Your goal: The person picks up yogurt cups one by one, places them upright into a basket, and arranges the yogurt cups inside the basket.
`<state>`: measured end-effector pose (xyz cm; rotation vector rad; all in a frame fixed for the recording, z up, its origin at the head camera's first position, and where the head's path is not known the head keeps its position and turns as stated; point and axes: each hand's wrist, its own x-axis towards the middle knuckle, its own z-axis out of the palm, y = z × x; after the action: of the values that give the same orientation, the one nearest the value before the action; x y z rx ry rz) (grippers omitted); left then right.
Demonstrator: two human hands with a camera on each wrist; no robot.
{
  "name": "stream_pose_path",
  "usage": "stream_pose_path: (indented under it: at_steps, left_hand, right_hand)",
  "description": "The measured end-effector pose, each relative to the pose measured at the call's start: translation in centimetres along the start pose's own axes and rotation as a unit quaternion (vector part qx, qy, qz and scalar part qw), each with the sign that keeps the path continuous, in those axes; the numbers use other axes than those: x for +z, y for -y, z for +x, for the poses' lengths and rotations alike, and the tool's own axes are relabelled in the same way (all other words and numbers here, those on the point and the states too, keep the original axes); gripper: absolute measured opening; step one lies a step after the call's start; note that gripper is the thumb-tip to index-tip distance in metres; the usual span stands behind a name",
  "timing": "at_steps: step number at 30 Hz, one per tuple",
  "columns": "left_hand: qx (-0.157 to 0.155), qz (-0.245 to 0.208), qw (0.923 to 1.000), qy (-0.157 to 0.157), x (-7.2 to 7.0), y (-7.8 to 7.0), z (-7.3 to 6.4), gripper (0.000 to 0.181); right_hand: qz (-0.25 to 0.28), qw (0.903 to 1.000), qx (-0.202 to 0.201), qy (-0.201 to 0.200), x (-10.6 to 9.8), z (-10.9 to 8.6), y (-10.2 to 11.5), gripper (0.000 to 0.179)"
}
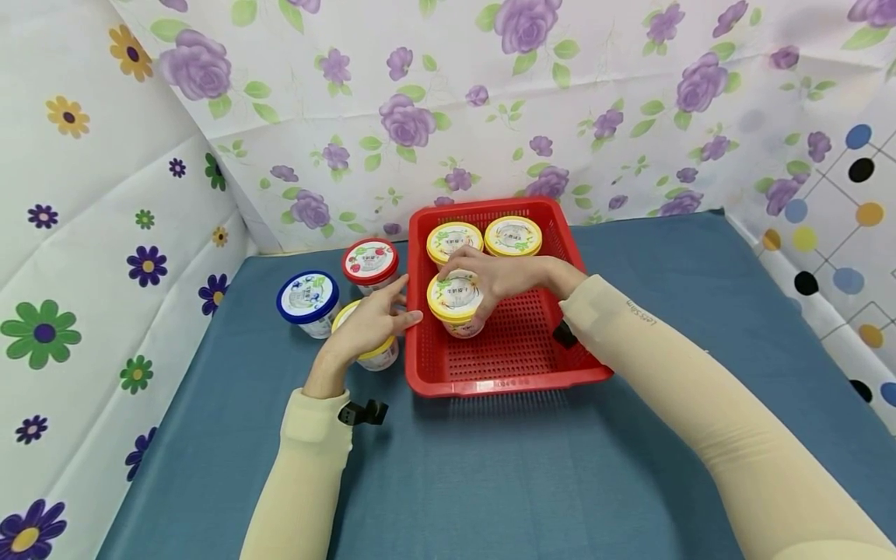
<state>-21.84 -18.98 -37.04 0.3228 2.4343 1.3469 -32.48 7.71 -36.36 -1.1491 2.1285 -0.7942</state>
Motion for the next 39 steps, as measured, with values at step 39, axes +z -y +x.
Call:
stream_pose_path:
  at_steps: [39]
  left_hand:
    - [0.0, -0.002, 1.0, 0.003, -0.04, -0.18, -0.14, 0.078]
  right_hand:
    - [0.009, 1.0, -0.003, -0.004, 0.06, 0.08, -0.94, 0.088]
